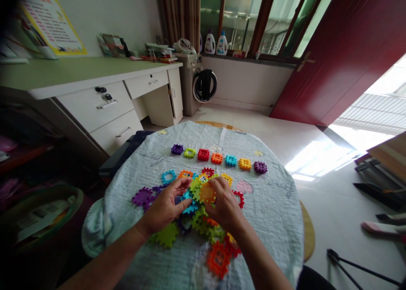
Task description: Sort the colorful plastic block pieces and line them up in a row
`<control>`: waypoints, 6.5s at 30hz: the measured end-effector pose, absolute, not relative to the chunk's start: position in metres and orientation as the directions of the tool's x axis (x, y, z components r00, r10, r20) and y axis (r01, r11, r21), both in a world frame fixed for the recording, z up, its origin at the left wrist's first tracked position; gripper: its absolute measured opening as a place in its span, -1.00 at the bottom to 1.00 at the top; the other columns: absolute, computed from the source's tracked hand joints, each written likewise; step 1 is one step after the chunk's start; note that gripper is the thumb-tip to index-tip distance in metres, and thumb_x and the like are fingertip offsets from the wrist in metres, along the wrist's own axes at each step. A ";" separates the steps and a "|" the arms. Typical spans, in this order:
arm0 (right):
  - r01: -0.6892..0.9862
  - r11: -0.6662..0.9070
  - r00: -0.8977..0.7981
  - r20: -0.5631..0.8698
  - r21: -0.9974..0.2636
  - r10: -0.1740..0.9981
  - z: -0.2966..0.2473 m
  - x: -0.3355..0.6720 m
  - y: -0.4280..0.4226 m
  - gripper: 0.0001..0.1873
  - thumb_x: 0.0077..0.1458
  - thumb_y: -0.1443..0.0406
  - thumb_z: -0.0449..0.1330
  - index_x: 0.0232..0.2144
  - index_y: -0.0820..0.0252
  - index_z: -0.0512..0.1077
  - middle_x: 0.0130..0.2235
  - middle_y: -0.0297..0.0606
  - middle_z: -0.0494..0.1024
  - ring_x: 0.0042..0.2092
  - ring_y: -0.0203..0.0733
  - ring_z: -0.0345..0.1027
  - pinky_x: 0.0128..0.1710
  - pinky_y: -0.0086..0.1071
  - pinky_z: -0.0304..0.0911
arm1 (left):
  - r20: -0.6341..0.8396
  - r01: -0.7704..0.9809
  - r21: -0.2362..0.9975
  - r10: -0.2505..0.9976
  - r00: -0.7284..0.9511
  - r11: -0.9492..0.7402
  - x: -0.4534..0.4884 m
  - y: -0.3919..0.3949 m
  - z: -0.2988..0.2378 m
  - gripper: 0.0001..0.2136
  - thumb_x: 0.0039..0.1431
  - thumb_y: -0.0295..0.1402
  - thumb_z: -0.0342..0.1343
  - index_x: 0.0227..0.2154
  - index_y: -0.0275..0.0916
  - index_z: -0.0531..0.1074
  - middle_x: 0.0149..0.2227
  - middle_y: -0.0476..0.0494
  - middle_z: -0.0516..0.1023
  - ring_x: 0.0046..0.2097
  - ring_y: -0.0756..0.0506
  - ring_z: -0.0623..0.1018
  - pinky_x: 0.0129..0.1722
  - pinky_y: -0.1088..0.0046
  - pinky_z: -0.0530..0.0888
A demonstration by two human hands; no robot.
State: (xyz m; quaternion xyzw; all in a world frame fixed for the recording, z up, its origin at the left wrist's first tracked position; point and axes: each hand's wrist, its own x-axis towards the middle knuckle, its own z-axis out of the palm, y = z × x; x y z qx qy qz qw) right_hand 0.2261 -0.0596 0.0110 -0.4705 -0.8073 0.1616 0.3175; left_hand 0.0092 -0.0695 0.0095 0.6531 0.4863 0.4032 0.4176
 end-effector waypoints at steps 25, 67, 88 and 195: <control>0.992 0.079 -0.079 0.010 -0.102 0.997 -0.027 0.381 0.124 -0.49 -0.28 0.20 0.39 -0.15 -0.01 0.56 -0.08 -0.11 0.48 -0.03 0.16 0.27 -0.12 -0.09 0.13 | 0.414 0.847 0.523 0.897 -0.157 -0.093 -0.130 0.026 -0.073 -0.80 0.06 -0.25 -0.02 -0.39 -0.22 0.46 -0.26 -0.20 0.57 -0.12 -0.22 0.53 0.03 0.20 0.43; 0.949 -0.074 0.169 0.299 -0.305 0.939 -0.079 0.334 -0.050 -0.63 0.23 0.05 0.03 -0.09 0.13 0.43 0.00 -0.12 0.46 0.02 0.02 0.30 0.03 -0.11 0.17 | 0.373 0.836 0.542 0.916 -0.144 -0.090 -0.127 0.018 -0.068 -0.83 -0.01 -0.35 -0.04 -0.43 -0.19 0.45 -0.28 -0.21 0.58 -0.17 -0.21 0.54 -0.04 0.27 0.45; 0.925 -0.052 0.172 0.292 -0.377 0.941 -0.077 0.334 -0.054 -0.61 0.27 0.04 -0.05 -0.14 0.13 0.44 -0.04 -0.11 0.49 0.01 0.00 0.31 0.07 -0.11 0.16 | 0.397 0.900 0.427 0.913 -0.095 -0.092 -0.125 0.016 -0.067 -0.83 0.00 -0.40 -0.05 -0.46 -0.19 0.45 -0.31 -0.23 0.57 -0.21 -0.23 0.53 -0.07 0.22 0.44; 0.794 0.092 -0.112 0.003 -0.600 0.994 -0.027 0.294 -0.125 -0.54 -0.07 0.34 0.21 -0.04 0.08 0.39 -0.07 -0.18 0.42 -0.07 -0.08 0.38 -0.03 -0.21 0.34 | 0.425 0.917 0.396 0.893 -0.146 -0.038 -0.127 0.026 -0.078 -0.89 -0.01 -0.41 -0.01 -0.46 -0.18 0.42 -0.15 -0.27 0.59 -0.04 -0.26 0.53 0.03 0.21 0.43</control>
